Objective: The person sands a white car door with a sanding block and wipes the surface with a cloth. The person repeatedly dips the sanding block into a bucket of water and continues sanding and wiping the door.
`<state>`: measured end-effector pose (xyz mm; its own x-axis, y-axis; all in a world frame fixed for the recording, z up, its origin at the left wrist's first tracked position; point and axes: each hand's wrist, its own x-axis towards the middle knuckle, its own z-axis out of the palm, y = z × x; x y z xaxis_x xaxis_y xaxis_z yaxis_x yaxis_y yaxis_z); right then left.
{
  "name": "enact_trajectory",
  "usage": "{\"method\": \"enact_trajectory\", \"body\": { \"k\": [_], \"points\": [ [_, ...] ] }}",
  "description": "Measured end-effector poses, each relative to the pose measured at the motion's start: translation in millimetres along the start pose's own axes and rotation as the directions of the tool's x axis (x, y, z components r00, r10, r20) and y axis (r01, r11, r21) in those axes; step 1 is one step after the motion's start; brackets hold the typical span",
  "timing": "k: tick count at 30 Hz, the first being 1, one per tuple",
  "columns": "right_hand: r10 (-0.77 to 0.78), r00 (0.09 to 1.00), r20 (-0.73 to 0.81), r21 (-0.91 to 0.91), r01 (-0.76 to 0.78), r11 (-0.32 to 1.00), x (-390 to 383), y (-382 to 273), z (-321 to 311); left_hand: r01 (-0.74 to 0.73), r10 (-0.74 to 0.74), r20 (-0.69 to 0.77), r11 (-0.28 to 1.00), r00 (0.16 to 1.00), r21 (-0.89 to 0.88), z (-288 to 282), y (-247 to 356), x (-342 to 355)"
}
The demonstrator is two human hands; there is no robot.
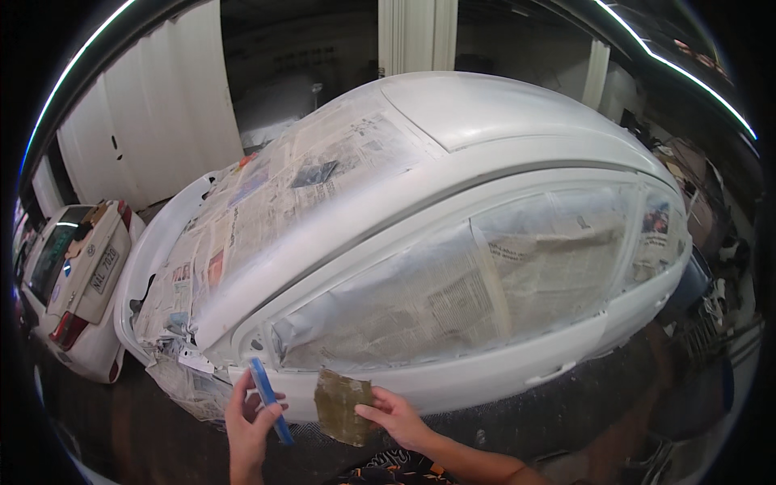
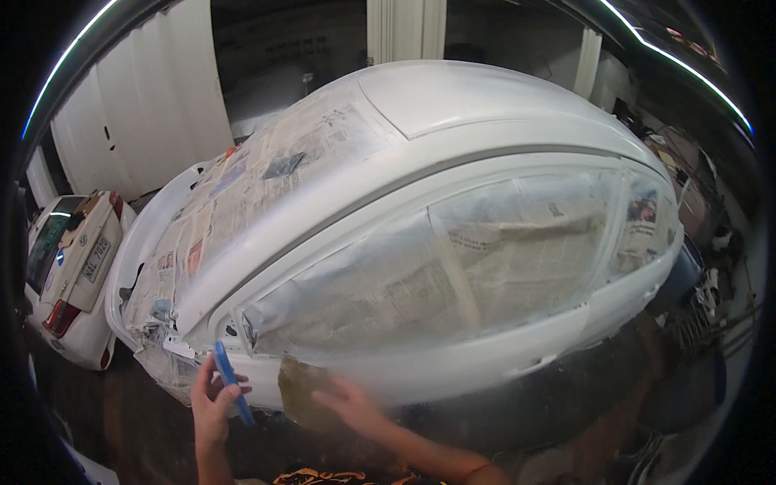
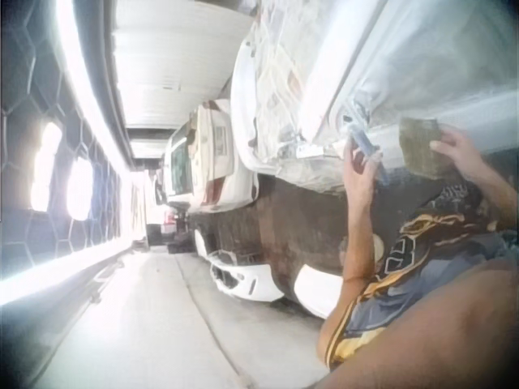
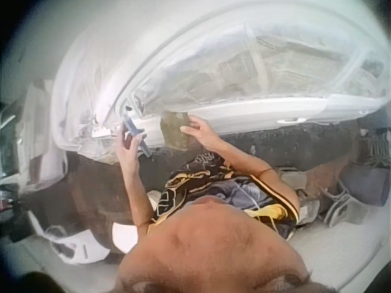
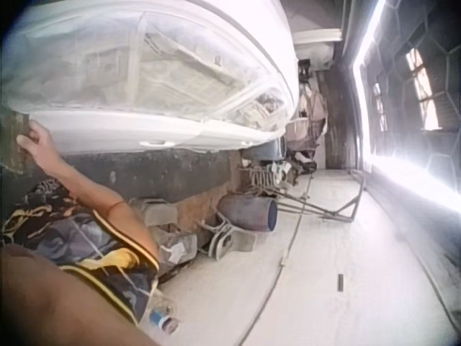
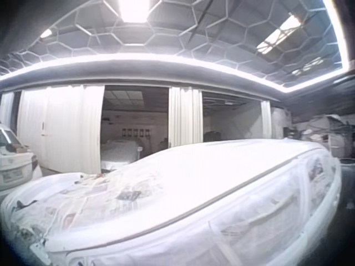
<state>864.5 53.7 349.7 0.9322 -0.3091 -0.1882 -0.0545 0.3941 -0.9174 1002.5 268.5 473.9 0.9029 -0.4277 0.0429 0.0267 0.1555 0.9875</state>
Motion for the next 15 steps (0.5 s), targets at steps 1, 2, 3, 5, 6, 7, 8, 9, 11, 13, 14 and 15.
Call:
{"method": "enact_trajectory", "body": {
  "k": [1,2,3,5,6,7,8,9,11,13,14,15],
  "points": [
    [0.017,1.000,-0.009,0.032,-0.016,0.999,-2,8,15,-0.010,0.008,0.027,0.995,1.000,0.096,-11,-8,-14],
    [0.007,1.000,-0.011,0.041,-0.006,0.999,-4,16,30,-0.026,0.016,0.050,0.981,0.999,0.190,-20,-15,-25],
    [-0.007,1.000,-0.008,0.054,0.008,0.999,-7,23,45,-0.044,0.026,0.068,0.958,0.997,0.282,-29,-23,-37],
    [-0.030,1.000,-0.008,0.008,0.030,1.000,-12,36,76,-0.227,0.191,0.125,0.861,0.974,0.455,-39,-39,-56],
    [-0.041,0.999,-0.018,-0.050,0.040,0.998,-14,40,89,-0.238,0.190,0.144,0.812,0.971,0.533,-47,-43,-70],
    [0.019,0.998,-0.063,-0.144,-0.028,0.989,-20,42,99,-0.250,0.187,0.167,0.756,0.968,0.604,-51,-47,-83],
    [-0.035,0.999,0.025,-0.032,0.036,0.999,-29,42,105,-0.269,0.205,0.174,0.748,0.963,0.607,-56,-50,-91],
    [-0.025,0.996,0.082,0.047,0.021,0.999,-41,42,112,-0.289,0.224,0.182,0.738,0.957,0.610,-59,-52,-99],
    [-0.028,0.990,0.138,0.131,0.009,0.991,-59,41,123,-0.312,0.253,0.184,0.725,0.950,0.614,-63,-56,-113],
    [-0.062,0.987,0.148,0.163,0.037,0.986,-75,42,134,-0.317,0.273,0.169,0.717,0.947,0.620,-64,-57,-125],
    [-0.049,0.993,0.111,0.129,0.035,0.991,-82,42,137,-0.304,0.260,0.163,0.729,0.952,0.614,-64,-57,-131],
    [-0.057,0.995,0.086,0.110,0.048,0.993,-88,43,138,-0.291,0.246,0.158,0.740,0.956,0.607,-64,-56,-135]
  ]
}}
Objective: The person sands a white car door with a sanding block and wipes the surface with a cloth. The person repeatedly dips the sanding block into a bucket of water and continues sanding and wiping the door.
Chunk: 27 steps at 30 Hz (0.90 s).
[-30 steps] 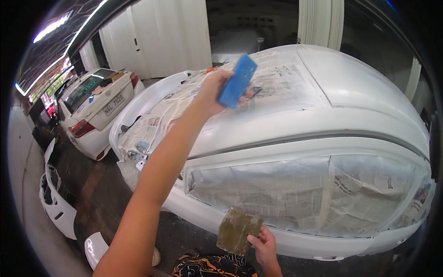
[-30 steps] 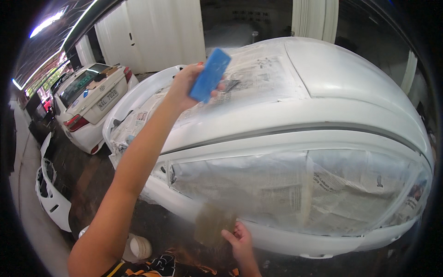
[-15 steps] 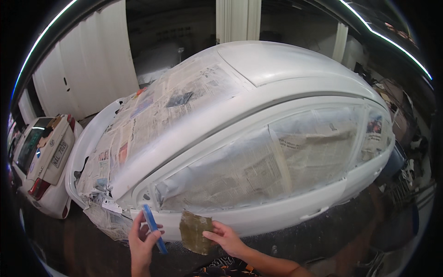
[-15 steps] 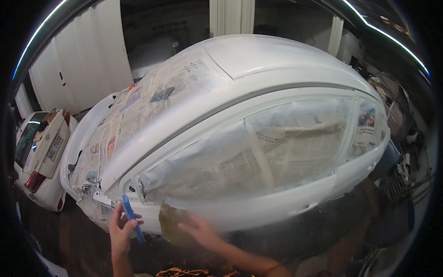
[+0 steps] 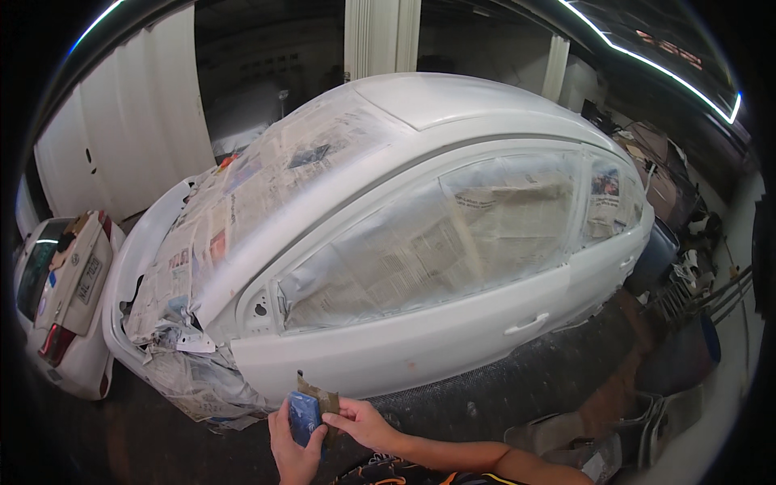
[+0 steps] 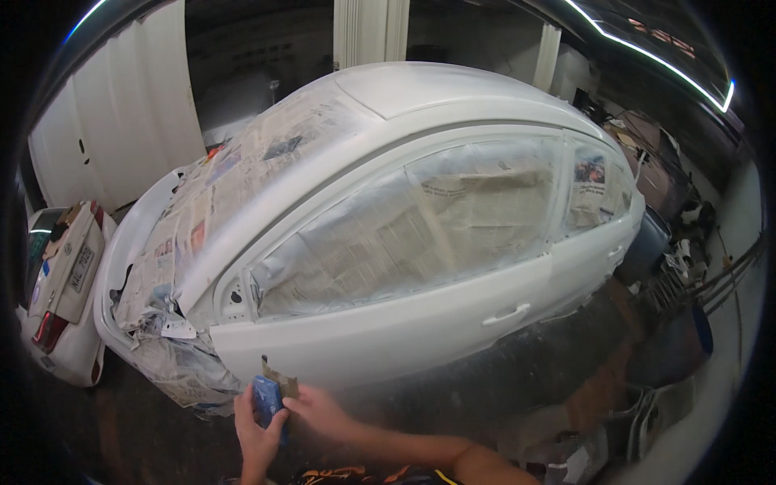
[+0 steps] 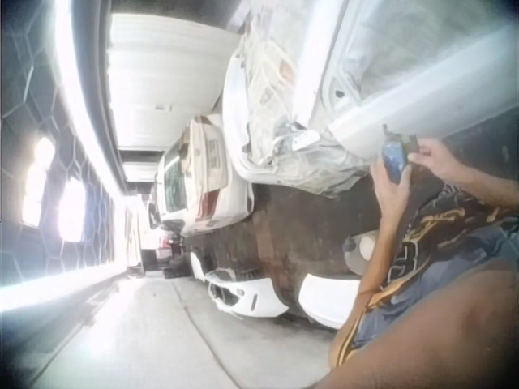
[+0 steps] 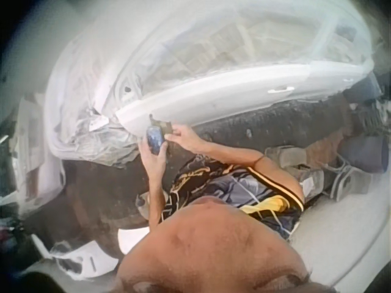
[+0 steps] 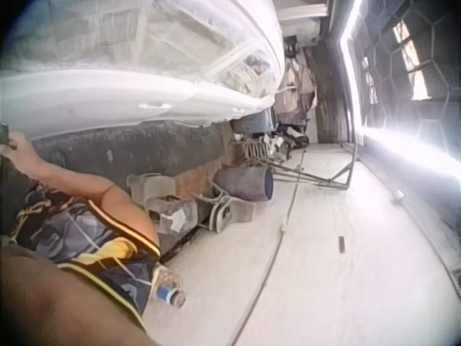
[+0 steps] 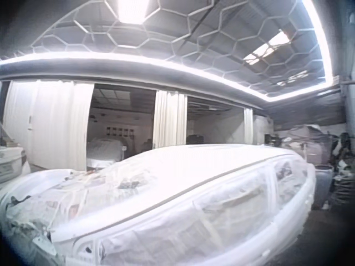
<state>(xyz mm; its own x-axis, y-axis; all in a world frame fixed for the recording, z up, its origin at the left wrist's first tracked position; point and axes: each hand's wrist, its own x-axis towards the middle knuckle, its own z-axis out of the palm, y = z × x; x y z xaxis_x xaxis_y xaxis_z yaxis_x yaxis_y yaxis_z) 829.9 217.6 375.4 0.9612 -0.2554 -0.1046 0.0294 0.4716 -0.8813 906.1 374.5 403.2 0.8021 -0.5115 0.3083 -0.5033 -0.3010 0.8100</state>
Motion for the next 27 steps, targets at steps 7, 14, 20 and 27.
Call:
{"method": "enact_trajectory", "body": {
  "k": [7,14,20,27],
  "points": [
    [-0.029,0.997,-0.074,-0.077,0.023,0.997,-29,7,2,-0.119,0.116,0.057,0.992,0.992,0.050,-2,12,-17],
    [-0.027,0.989,-0.145,-0.187,0.000,0.982,-39,15,2,-0.069,0.069,-0.018,0.998,0.997,0.003,-3,4,-27],
    [-0.007,0.992,-0.125,-0.148,-0.012,0.989,-32,3,2,-0.035,0.034,-0.033,0.999,0.999,-0.025,-5,7,-23],
    [-0.017,0.998,-0.068,-0.143,0.007,0.990,-14,-4,-7,-0.049,0.051,-0.051,0.998,0.997,0.032,4,9,-9]
  ]
}}
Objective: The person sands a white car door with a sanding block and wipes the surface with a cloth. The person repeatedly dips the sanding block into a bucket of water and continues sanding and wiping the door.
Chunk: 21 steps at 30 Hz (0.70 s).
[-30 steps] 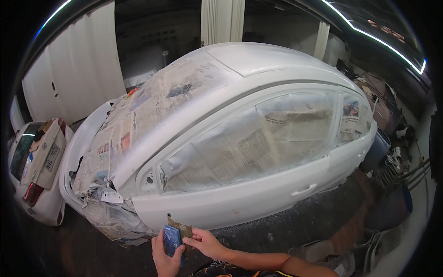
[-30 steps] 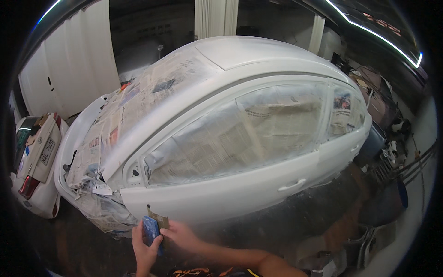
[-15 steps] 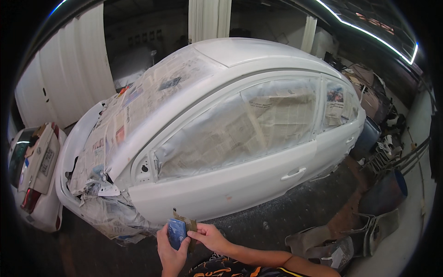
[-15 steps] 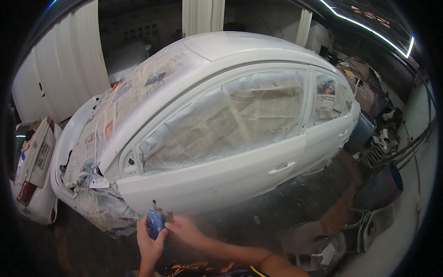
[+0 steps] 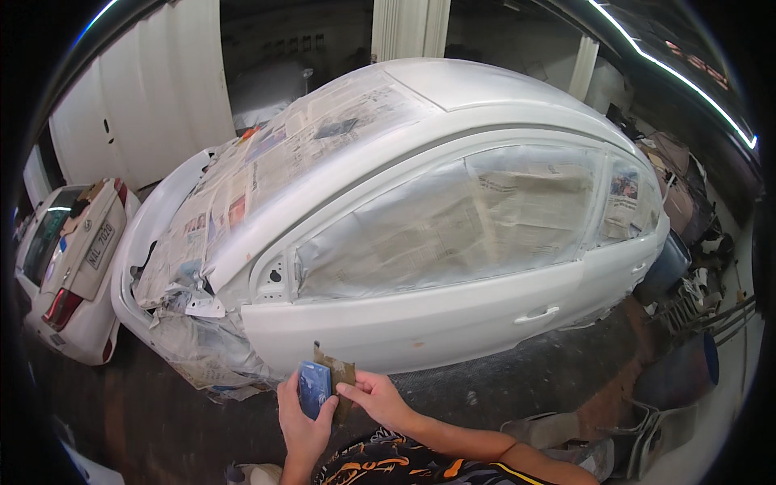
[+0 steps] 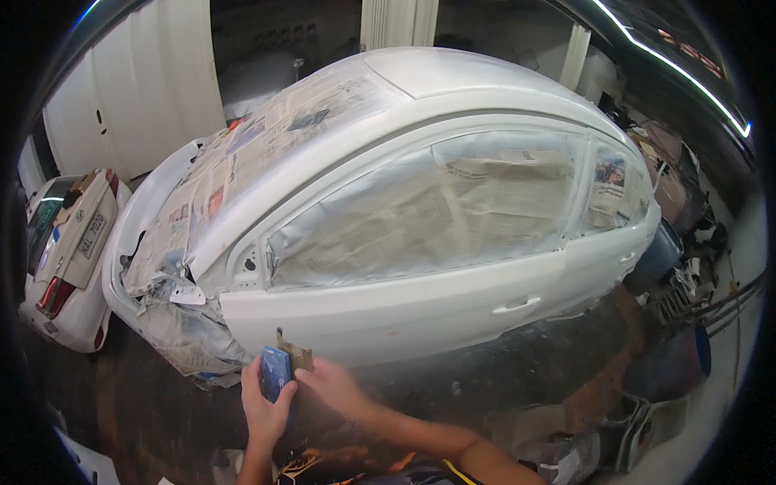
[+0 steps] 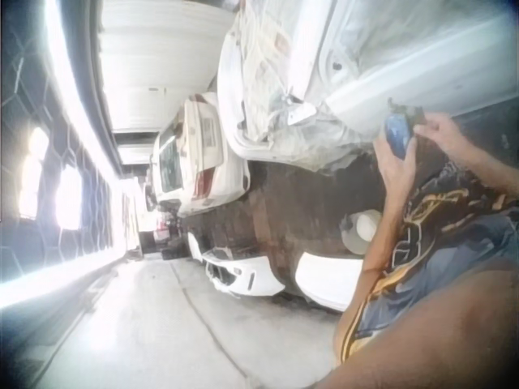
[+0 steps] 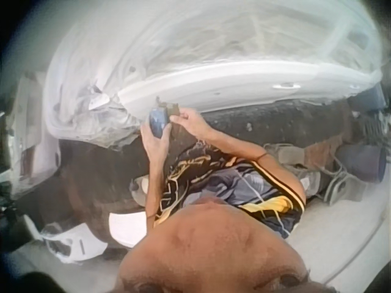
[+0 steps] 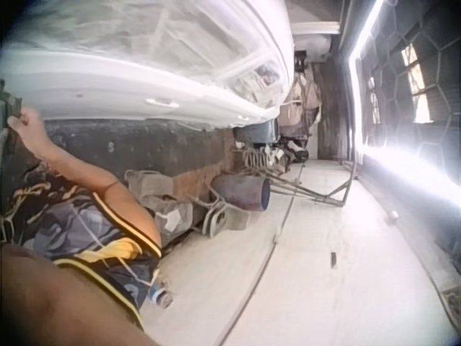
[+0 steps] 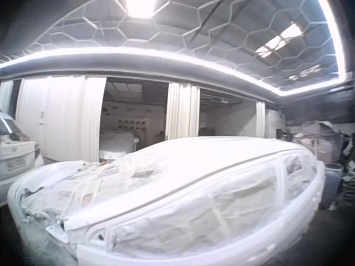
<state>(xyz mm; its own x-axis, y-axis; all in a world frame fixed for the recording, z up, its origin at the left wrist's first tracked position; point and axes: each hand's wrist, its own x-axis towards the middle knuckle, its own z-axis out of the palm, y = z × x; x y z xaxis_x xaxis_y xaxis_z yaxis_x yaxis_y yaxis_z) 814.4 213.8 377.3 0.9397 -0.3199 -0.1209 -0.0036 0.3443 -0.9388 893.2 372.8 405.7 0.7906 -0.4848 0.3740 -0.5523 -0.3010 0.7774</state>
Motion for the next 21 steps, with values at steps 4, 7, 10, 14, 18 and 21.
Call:
{"method": "enact_trajectory", "body": {
  "k": [4,7,10,14,18,21],
  "points": [
    [0.115,0.988,-0.099,-0.136,-0.127,0.983,11,-1,-9,0.034,-0.034,-0.004,0.999,0.999,-0.024,-2,3,12],
    [0.060,0.996,-0.061,-0.006,-0.060,0.998,15,-5,-10,-0.011,0.011,-0.025,1.000,1.000,0.010,0,7,20],
    [0.031,0.998,-0.062,-0.064,-0.035,0.997,20,-12,-8,0.048,-0.048,0.003,0.999,0.999,-0.001,2,6,25],
    [-0.003,0.998,-0.069,-0.094,-0.003,0.996,25,-19,-3,0.075,-0.075,-0.037,0.997,0.997,-0.006,0,0,26],
    [0.070,0.994,-0.088,0.060,-0.065,0.996,27,-23,4,0.074,-0.074,-0.050,0.997,0.996,0.005,-5,0,28],
    [0.084,0.994,-0.066,0.051,-0.080,0.995,30,-24,8,0.057,-0.058,-0.040,0.998,0.998,-0.013,-6,3,30]
  ]
}}
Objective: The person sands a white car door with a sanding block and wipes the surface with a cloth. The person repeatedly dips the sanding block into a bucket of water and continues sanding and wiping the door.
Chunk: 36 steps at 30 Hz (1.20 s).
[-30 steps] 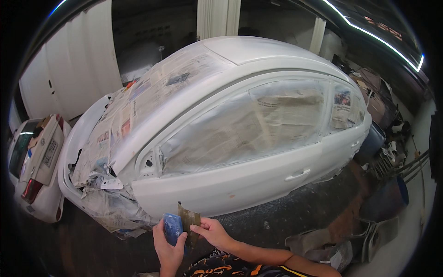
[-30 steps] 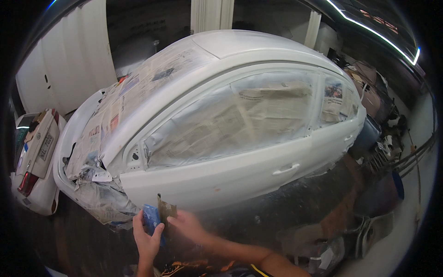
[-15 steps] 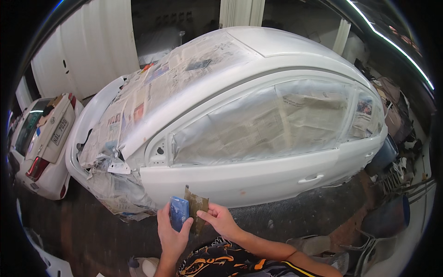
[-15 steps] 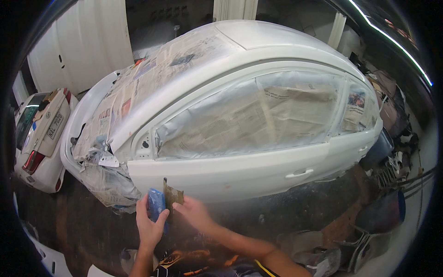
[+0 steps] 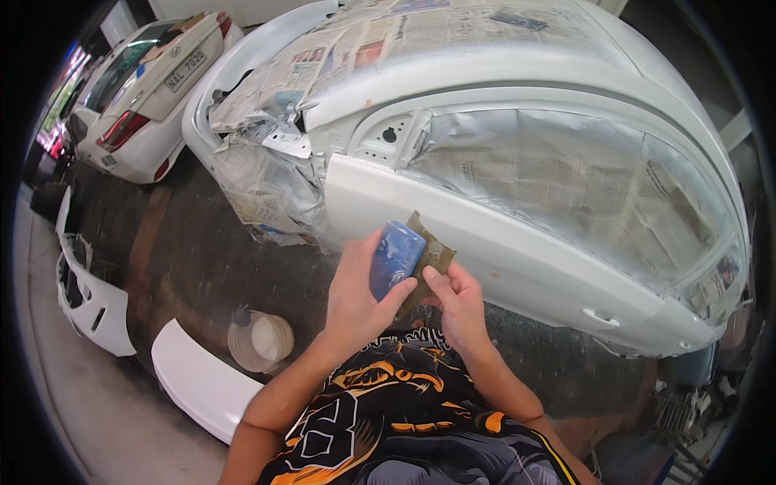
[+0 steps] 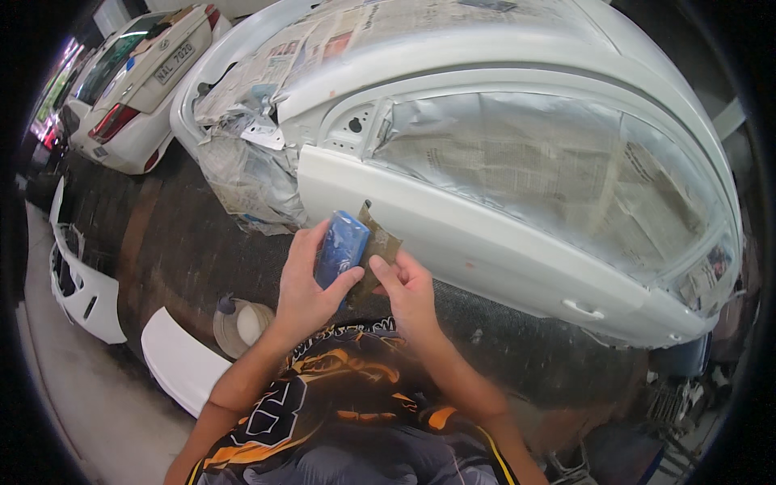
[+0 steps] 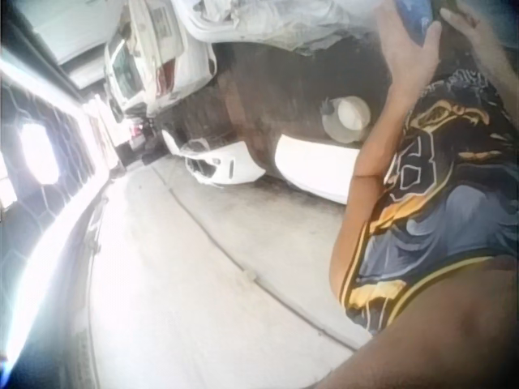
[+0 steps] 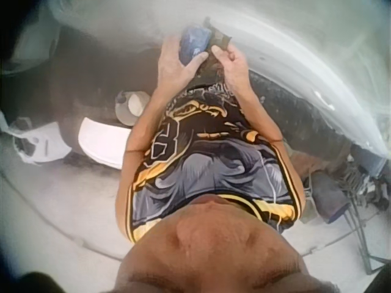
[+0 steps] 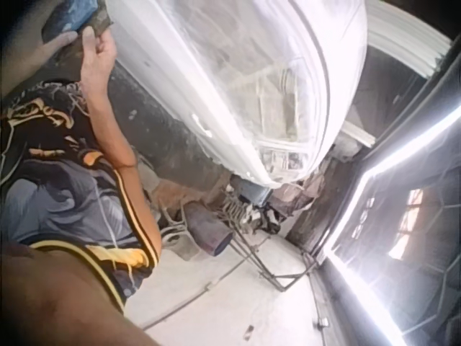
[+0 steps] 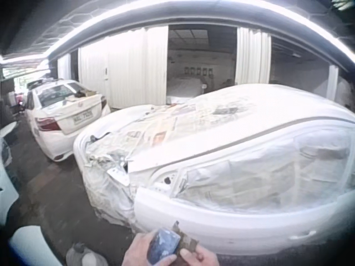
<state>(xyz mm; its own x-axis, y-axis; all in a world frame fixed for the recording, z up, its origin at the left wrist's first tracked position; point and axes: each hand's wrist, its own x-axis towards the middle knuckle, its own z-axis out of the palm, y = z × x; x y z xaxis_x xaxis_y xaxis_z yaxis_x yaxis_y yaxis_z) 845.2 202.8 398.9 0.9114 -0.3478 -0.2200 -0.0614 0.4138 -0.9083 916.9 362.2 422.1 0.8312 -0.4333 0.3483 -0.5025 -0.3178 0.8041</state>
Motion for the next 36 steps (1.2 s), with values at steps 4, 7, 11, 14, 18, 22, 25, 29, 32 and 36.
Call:
{"method": "enact_trajectory", "body": {
  "k": [4,7,11,14,18,22,25,29,32,36],
  "points": [
    [0.020,1.000,0.017,-0.018,-0.020,1.000,2,1,1,-0.032,0.032,-0.005,0.999,0.999,0.009,1,1,0],
    [0.023,0.999,0.043,-0.051,-0.021,0.998,1,3,0,-0.034,0.035,-0.010,0.999,0.999,0.025,2,-3,-3],
    [0.019,0.999,0.034,-0.034,-0.018,0.999,-1,6,3,-0.049,0.050,-0.014,0.997,0.999,0.065,3,-10,-5],
    [0.028,1.000,0.008,-0.077,-0.028,0.997,-2,7,7,-0.071,0.073,-0.016,0.993,0.997,0.094,5,-13,-7],
    [-0.079,0.993,0.087,-0.018,0.081,0.997,-5,7,14,-0.065,0.066,-0.014,0.994,0.998,0.088,4,-16,-15],
    [-0.018,0.995,0.093,-0.084,0.026,0.996,-7,10,21,-0.054,0.055,-0.007,0.995,0.998,0.078,-6,-22,-28],
    [0.029,0.995,0.092,-0.120,-0.018,0.993,-10,15,28,-0.039,0.039,0.003,0.999,0.999,0.024,-20,-32,-39],
    [0.076,0.979,0.190,-0.226,-0.031,0.974,-10,25,41,0.108,-0.115,-0.059,0.988,0.992,-0.111,-41,-58,-60],
    [0.100,0.938,0.333,-0.377,0.035,0.925,-8,40,56,0.350,-0.381,0.038,0.799,0.924,-0.489,-61,-91,-77],
    [0.241,0.894,0.378,-0.336,-0.110,0.936,-2,83,93,0.423,-0.480,0.193,0.433,0.855,-0.796,-86,-124,-117]
  ]
}}
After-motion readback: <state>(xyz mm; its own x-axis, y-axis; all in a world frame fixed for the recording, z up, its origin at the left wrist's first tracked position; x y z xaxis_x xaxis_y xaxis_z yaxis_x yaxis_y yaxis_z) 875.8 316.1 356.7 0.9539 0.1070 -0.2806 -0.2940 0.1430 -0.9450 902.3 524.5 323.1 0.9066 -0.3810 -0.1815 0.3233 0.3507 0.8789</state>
